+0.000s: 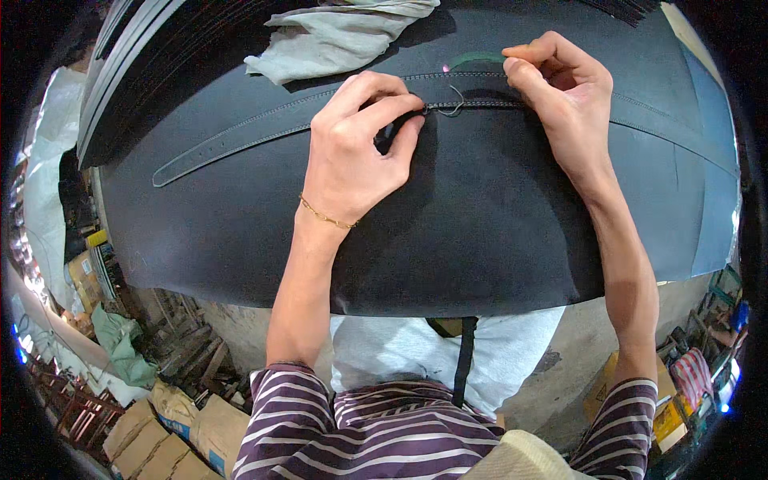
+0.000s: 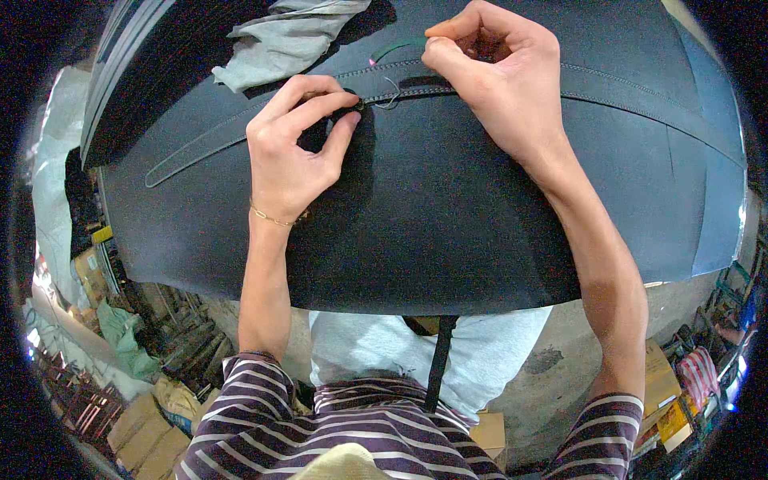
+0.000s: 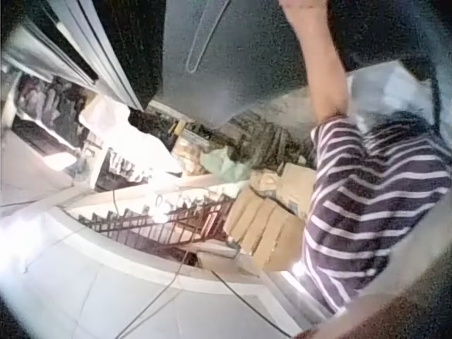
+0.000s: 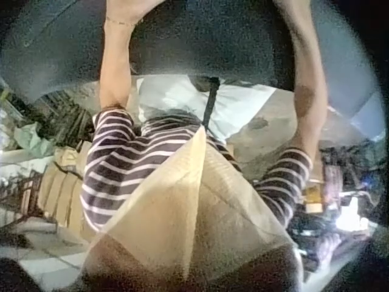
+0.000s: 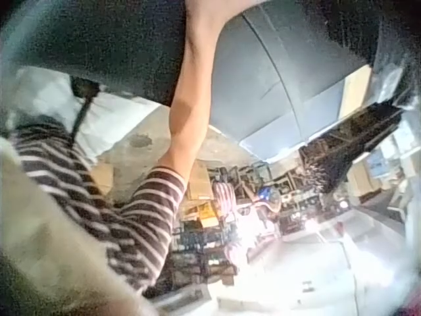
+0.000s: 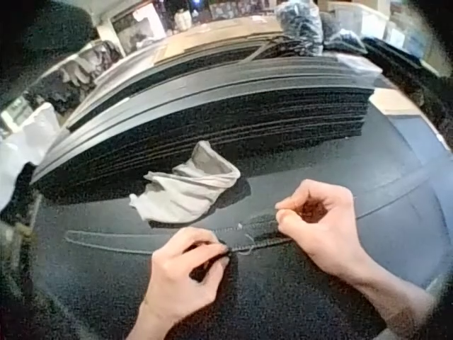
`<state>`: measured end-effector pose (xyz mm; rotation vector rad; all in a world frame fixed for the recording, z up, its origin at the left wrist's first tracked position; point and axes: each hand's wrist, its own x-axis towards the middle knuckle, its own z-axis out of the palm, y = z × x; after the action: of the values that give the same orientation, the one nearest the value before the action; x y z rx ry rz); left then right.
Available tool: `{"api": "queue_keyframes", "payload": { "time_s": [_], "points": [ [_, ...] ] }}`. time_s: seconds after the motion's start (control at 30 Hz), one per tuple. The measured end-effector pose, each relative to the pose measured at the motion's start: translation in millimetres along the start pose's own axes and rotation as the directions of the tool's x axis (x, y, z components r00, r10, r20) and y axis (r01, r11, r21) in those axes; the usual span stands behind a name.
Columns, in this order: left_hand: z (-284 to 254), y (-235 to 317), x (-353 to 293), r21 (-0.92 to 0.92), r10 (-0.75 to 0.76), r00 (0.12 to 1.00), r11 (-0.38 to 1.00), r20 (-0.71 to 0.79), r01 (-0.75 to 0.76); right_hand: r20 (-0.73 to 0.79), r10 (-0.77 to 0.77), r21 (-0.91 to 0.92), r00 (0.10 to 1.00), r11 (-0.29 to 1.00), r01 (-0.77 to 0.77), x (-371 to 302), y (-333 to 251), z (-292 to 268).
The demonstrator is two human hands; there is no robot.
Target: Organizing, cleaning, and hand-sewing leather belts in a workshop environment.
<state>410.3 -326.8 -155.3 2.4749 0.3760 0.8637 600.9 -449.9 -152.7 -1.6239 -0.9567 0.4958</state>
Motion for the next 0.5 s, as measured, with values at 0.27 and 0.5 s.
{"api": "queue_keyframes", "payload": {
  "time_s": [0.27, 0.5],
  "points": [
    [11.3, 0.0, -0.1, 0.123, 0.149, 0.987, 0.982, -0.062, -0.140, 0.026, 0.088, 0.093, 0.996, 0.992, -0.090, 1.4, 4.3, -6.2],
    [5.1, -4.1, -2.0, 0.005, -0.006, 1.000, 1.000, 0.008, 0.006, 0.070, -0.087, 0.078, 0.994, 0.994, 0.081, -0.4, -0.1, 6.7]
  ]
}}
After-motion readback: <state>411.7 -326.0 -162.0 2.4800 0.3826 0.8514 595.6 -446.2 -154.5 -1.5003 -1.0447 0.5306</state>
